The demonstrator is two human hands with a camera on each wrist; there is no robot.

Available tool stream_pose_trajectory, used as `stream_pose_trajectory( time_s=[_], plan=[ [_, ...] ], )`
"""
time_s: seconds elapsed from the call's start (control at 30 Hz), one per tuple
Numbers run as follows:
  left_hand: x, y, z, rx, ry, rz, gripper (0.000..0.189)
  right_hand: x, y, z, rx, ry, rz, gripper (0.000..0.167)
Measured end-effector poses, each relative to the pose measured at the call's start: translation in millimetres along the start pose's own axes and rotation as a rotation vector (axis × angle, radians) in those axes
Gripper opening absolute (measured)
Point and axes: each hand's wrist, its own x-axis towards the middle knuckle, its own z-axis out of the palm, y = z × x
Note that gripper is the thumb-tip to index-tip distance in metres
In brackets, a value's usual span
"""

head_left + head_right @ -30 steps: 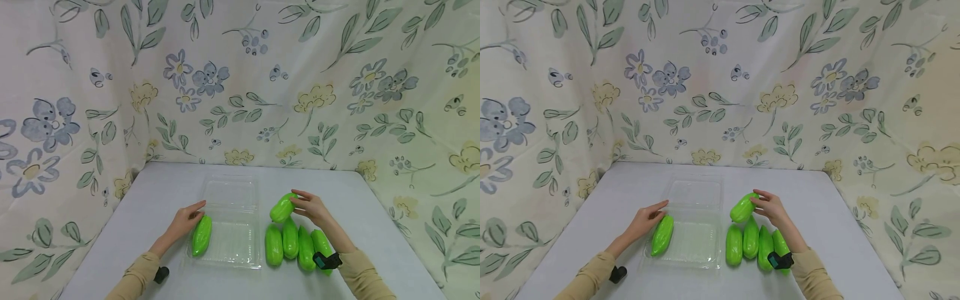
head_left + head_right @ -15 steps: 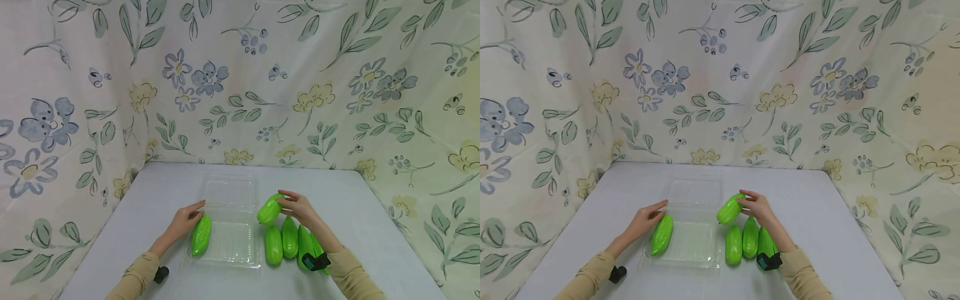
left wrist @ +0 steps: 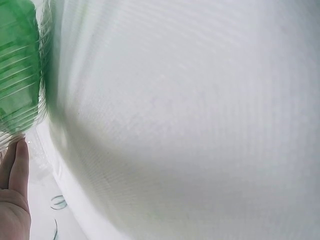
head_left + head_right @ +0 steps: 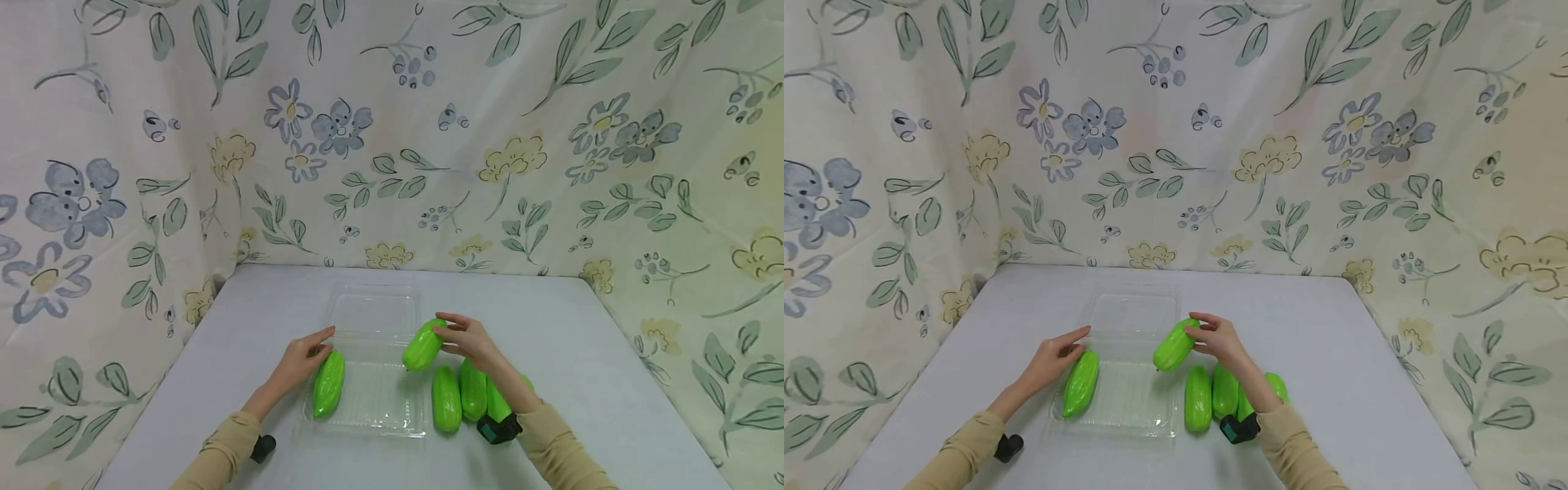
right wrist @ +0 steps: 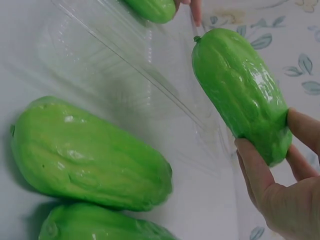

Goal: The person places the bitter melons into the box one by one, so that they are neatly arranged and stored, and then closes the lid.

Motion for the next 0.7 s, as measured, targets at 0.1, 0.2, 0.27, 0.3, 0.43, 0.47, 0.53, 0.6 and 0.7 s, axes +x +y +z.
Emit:
stream_pose_trajectory(
  time_s=[0.1, 0.2, 0.27, 0.3, 0.43, 0.47, 0.53, 0.6, 0.7],
  plan=[
    [-0.1, 0.1, -0.8, 0.002, 0.002, 0.003, 0.040, 0.5, 0, 7, 0.001, -0.001, -0.001, 0.047],
    [-0.3, -0.1, -1.5, -0.003, 0.004, 0.006, 0.039, 1.6, 0, 13, 0.013, 0.004, 0.006, 0.046],
    [-0.2, -0.8, -1.4, -0.001, 0.005, 0.011, 0.039, 1.9, 0, 17, 0.006, 0.003, 0.005, 0.046],
    [-0.2, -1.1, -1.4, 0.000, 0.005, 0.014, 0.040, 2.2, 0, 19, 0.005, 0.003, 0.005, 0.046],
    [0.0, -1.9, -1.4, -0.010, 0.010, 0.021, 0.039, 2.6, -1, 26, 0.013, -0.005, 0.009, 0.045],
    [0.0, -2.2, -1.4, -0.013, 0.012, 0.022, 0.039, 2.6, -1, 29, 0.016, -0.010, 0.010, 0.045],
    [-0.1, -2.6, -1.3, -0.020, 0.012, 0.024, 0.039, 2.2, -1, 33, 0.014, -0.020, 0.014, 0.045],
    [-0.1, -3.4, -0.8, -0.024, 0.012, 0.027, 0.039, 2.1, 0, 36, 0.002, -0.029, 0.012, 0.044],
    [-0.1, -4.2, 0.1, -0.022, 0.007, 0.029, 0.039, 2.7, 2, 40, -0.019, -0.034, 0.007, 0.043]
  ],
)
